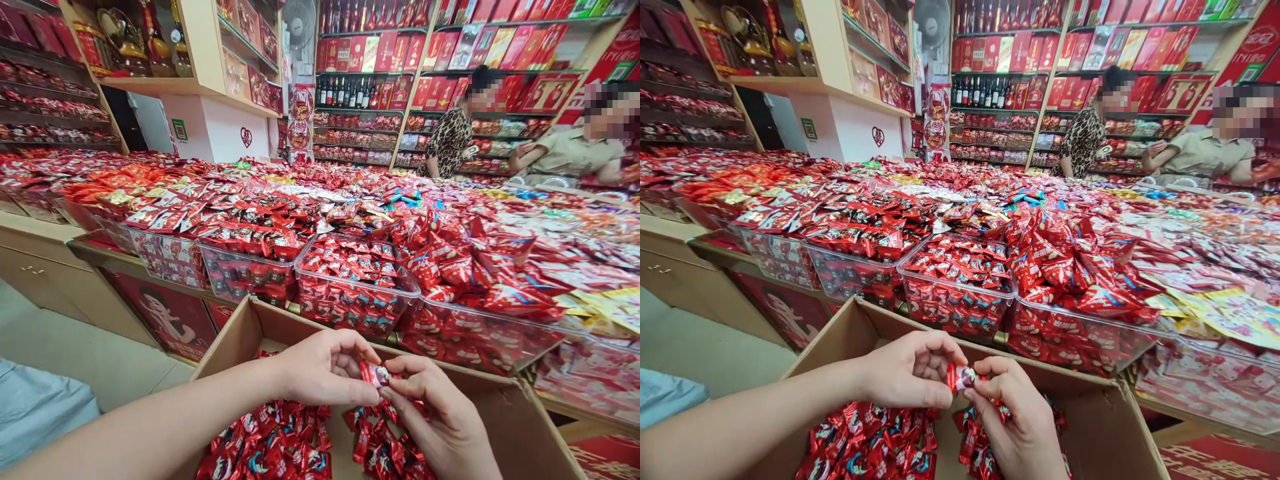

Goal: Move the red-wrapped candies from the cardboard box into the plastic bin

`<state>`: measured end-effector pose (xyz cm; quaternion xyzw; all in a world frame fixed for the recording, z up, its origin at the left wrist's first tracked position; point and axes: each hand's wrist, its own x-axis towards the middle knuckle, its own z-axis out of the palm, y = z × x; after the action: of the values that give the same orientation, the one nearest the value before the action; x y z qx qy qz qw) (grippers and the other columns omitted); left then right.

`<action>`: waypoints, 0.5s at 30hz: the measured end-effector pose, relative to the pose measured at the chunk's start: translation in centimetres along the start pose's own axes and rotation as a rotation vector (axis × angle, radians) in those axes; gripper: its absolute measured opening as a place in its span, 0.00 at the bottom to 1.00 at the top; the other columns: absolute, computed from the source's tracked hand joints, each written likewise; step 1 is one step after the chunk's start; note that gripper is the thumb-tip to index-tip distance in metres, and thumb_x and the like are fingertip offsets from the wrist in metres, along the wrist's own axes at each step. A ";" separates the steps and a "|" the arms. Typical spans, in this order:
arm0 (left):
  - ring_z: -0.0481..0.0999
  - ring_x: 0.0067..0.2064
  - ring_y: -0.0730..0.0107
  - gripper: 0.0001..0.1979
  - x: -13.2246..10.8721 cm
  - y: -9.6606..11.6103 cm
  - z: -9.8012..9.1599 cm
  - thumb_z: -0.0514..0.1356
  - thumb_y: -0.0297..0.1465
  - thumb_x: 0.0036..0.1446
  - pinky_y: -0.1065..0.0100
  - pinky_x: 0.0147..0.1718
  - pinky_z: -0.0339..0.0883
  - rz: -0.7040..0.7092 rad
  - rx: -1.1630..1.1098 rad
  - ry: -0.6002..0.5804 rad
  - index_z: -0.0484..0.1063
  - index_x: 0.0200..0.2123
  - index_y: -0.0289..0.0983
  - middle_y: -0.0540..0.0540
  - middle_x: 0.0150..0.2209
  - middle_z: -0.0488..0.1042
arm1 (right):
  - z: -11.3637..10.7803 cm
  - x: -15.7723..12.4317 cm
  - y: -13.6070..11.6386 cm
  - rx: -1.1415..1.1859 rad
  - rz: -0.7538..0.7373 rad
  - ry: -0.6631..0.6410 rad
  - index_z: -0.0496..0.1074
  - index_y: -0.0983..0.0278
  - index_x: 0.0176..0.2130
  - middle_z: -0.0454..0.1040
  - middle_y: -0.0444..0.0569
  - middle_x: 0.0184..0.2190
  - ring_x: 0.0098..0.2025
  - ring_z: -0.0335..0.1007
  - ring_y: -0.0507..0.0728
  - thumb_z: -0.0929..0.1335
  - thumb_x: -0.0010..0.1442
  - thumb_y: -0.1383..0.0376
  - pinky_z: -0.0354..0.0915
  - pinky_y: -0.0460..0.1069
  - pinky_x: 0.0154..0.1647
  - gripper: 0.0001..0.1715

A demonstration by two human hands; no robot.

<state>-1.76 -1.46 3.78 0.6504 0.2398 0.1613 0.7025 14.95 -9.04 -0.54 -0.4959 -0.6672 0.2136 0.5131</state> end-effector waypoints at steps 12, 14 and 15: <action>0.66 0.31 0.79 0.20 0.3 -0.2 -0.3 0.59 0.21 0.39 0.72 0.33 0.60 0.027 0.014 0.098 0.59 0.38 0.35 0.50 0.32 0.67 | 1.4 0.0 0.0 0.188 0.097 0.108 0.66 0.59 0.35 0.64 0.52 0.44 0.40 0.66 0.57 0.67 0.46 0.67 0.66 0.49 0.38 0.13; 0.65 0.29 0.81 0.21 0.2 -0.3 -0.5 0.59 0.22 0.40 0.74 0.30 0.59 0.014 0.027 0.089 0.58 0.40 0.35 0.49 0.32 0.67 | 0.9 0.1 0.2 -0.075 -0.137 0.064 0.66 0.55 0.40 0.64 0.51 0.47 0.43 0.65 0.57 0.65 0.47 0.71 0.65 0.49 0.41 0.19; 0.65 0.28 0.82 0.21 0.2 -0.3 -0.5 0.59 0.23 0.41 0.75 0.28 0.59 0.017 0.026 0.071 0.58 0.40 0.35 0.49 0.32 0.68 | 0.6 0.2 0.3 -0.178 -0.239 0.020 0.66 0.54 0.41 0.66 0.50 0.45 0.43 0.66 0.56 0.64 0.48 0.73 0.65 0.48 0.41 0.21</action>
<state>-1.91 -0.95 3.42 0.6551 0.2614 0.1872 0.6837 14.60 -8.63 -0.95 -0.4585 -0.7327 0.0863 0.4954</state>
